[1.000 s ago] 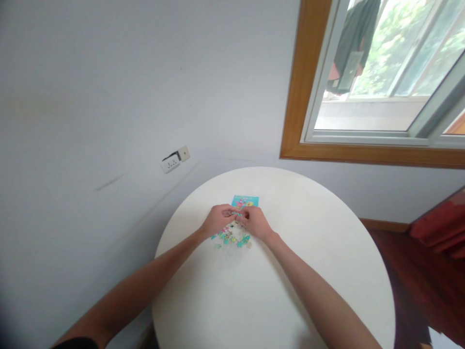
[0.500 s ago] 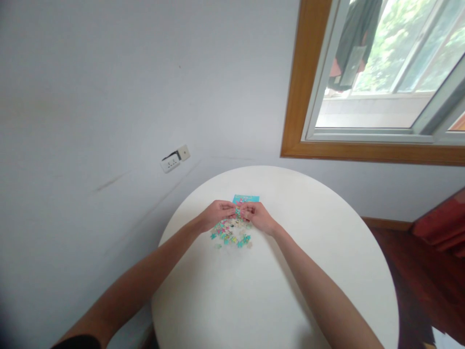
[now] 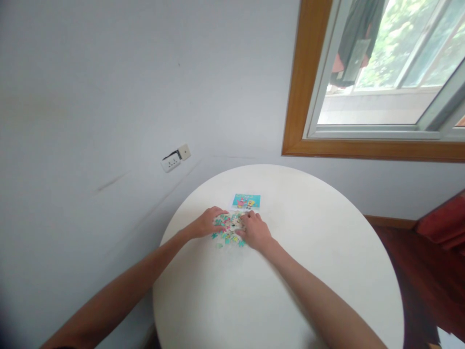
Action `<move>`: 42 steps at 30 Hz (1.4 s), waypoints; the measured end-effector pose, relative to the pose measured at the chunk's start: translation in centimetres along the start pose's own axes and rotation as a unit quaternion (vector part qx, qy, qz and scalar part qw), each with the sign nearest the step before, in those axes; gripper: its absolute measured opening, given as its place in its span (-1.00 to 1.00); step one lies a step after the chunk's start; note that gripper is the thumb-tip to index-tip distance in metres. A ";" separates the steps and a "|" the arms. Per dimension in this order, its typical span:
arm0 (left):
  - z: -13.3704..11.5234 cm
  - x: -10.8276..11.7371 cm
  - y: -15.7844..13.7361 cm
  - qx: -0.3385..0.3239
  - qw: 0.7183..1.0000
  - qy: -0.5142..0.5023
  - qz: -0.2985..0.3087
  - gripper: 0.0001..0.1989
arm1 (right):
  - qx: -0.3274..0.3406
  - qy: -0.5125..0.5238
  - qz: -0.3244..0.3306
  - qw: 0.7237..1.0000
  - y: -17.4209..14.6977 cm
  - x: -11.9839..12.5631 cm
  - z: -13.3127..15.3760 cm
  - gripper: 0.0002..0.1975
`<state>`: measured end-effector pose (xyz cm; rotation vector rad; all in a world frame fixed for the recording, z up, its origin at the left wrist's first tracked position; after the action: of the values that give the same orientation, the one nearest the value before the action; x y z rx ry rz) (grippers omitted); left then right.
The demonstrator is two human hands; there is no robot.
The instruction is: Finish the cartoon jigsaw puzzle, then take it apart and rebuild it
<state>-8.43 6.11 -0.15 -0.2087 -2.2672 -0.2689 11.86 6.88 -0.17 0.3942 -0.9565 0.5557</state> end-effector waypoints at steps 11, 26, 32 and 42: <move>2.7 1.0 0.3 0.027 0.999 0.027 0.022 -0.65 | -0.017 -0.060 0.012 0.998 0.3 -0.9 0.2 -0.83; -3.9 -2.2 -2.4 -0.107 0.986 0.110 0.058 -0.57 | 0.003 0.087 -0.038 0.995 1.4 -0.7 -0.7 -0.80; -5.6 -4.1 -0.6 -0.050 0.997 0.062 -0.016 -0.74 | -0.029 0.206 -0.023 0.978 1.7 -0.6 -1.9 -0.76; -4.7 -2.5 0.5 -0.043 0.997 0.052 -0.033 -0.82 | -0.047 0.219 -0.055 0.973 1.4 0.5 -3.4 -0.72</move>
<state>-3.31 5.24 0.96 -0.1609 -2.1636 -0.4048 13.41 9.96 -1.40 0.2234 -0.5293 0.4679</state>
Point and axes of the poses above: each hand's wrist, its own y-axis towards the middle knuckle, its own x-axis out of the back of the hand, z = x × y, the point moved 6 cm from there along y, towards the middle knuckle, and after that the axes turned 2 degrees about z, right-handed, at the moved point
